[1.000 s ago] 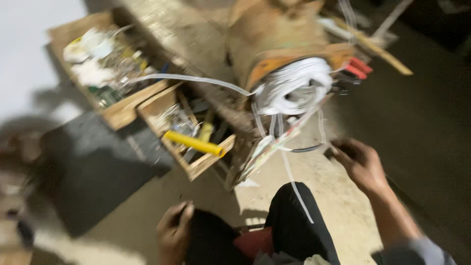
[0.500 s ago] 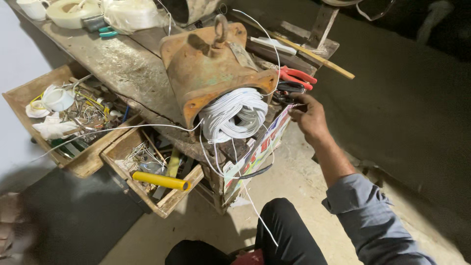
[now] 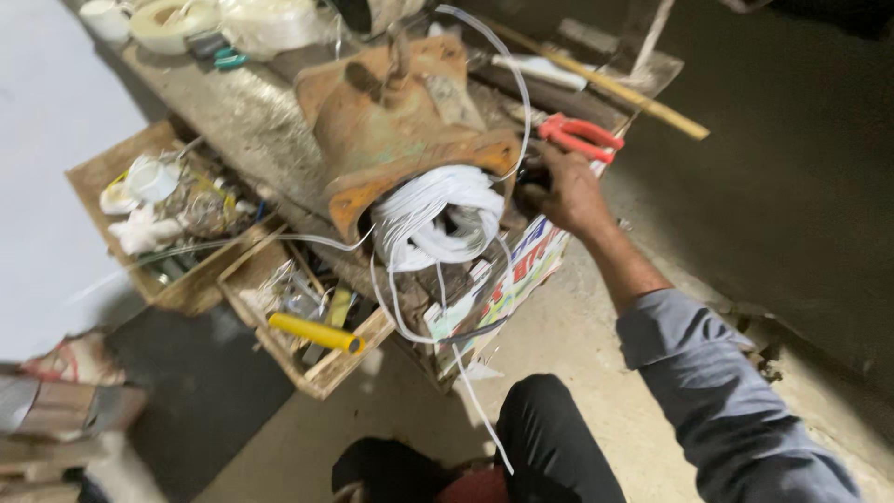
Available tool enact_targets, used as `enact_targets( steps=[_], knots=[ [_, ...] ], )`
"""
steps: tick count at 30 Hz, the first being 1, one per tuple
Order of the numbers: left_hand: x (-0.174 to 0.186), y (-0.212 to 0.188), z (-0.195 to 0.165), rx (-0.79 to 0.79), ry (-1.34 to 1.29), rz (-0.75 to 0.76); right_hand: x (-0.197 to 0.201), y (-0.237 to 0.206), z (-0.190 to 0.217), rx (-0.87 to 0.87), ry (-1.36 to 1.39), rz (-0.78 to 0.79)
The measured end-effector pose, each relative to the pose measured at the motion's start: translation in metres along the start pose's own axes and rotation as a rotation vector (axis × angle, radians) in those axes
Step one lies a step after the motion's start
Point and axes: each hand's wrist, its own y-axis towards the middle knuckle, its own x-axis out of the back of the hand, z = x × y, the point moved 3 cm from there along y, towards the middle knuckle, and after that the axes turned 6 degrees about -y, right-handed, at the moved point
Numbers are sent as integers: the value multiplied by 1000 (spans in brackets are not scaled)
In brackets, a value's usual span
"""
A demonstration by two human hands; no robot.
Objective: The person strips the insulation from a white wire using a yellow tool, then wraps the exposed section with black electrical tape. The person handles the wire and tape throughout the clip.
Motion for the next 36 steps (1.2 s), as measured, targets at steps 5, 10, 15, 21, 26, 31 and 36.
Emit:
enact_targets(
  steps=[5, 10, 15, 21, 26, 31, 36],
  knots=[
    [-16, -38, -34, -126, -91, 20, 8, -24, 3, 20, -39, -148],
    [-20, -67, -97, 59, -255, 5, 40, -91, 11, -163, 45, -153],
    [-27, -64, -197, -372, -321, 210, 44, -197, 70, -194, 480, -112],
    [-55, -75, -288, -521, -321, 464, 47, -242, 128, 22, 463, -64],
    [-76, -81, -321, -584, -426, 570, 55, -238, 150, 201, 459, -35],
    [-76, -91, -329, -604, -428, 580, 58, -239, 156, 219, 483, 2],
    [-76, -94, -322, -335, -649, 667, 57, -240, 156, 237, 444, 100]
  ],
)
